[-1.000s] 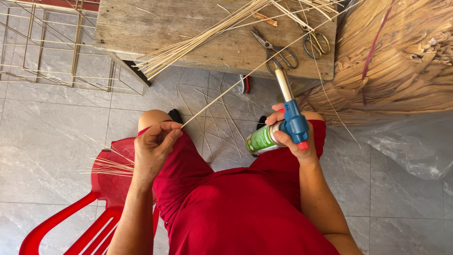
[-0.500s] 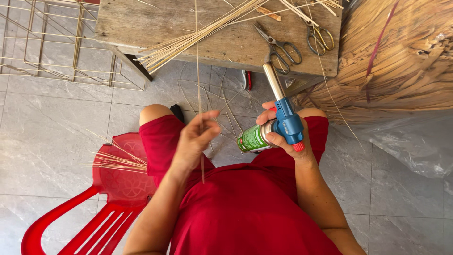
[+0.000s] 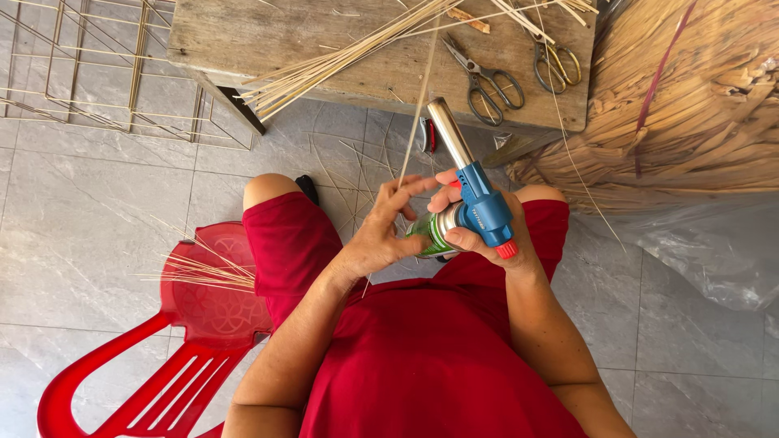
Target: The person sits on a red chair and prepares thin bamboo strips by sorting and aligning them. They use scissors to trim the ends of the strips and a handheld torch to heat and straighten individual pieces. The person places the prepared strips onto a metal frame structure.
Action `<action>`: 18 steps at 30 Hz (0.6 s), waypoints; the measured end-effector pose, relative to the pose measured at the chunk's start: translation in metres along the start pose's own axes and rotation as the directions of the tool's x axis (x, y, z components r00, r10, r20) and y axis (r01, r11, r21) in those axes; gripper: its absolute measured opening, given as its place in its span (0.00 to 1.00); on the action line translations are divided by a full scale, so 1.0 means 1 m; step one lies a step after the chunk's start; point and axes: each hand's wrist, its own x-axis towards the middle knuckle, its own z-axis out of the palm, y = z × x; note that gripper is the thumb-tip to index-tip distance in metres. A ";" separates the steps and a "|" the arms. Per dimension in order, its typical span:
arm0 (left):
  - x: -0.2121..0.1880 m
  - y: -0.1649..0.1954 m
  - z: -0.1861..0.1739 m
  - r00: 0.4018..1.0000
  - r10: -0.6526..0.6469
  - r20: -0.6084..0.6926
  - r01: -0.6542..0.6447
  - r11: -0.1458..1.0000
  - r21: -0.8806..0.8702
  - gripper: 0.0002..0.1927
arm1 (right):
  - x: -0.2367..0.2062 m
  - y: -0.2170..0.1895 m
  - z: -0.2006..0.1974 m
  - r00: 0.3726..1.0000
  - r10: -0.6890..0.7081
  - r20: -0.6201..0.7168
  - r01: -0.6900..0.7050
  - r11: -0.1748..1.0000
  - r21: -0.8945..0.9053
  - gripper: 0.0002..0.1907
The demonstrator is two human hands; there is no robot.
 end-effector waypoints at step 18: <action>0.001 0.018 0.011 0.976 0.170 -0.134 -0.072 0.838 0.541 0.47 | 0.007 -0.030 -0.002 0.984 -0.176 0.022 0.166 0.873 -0.459 0.45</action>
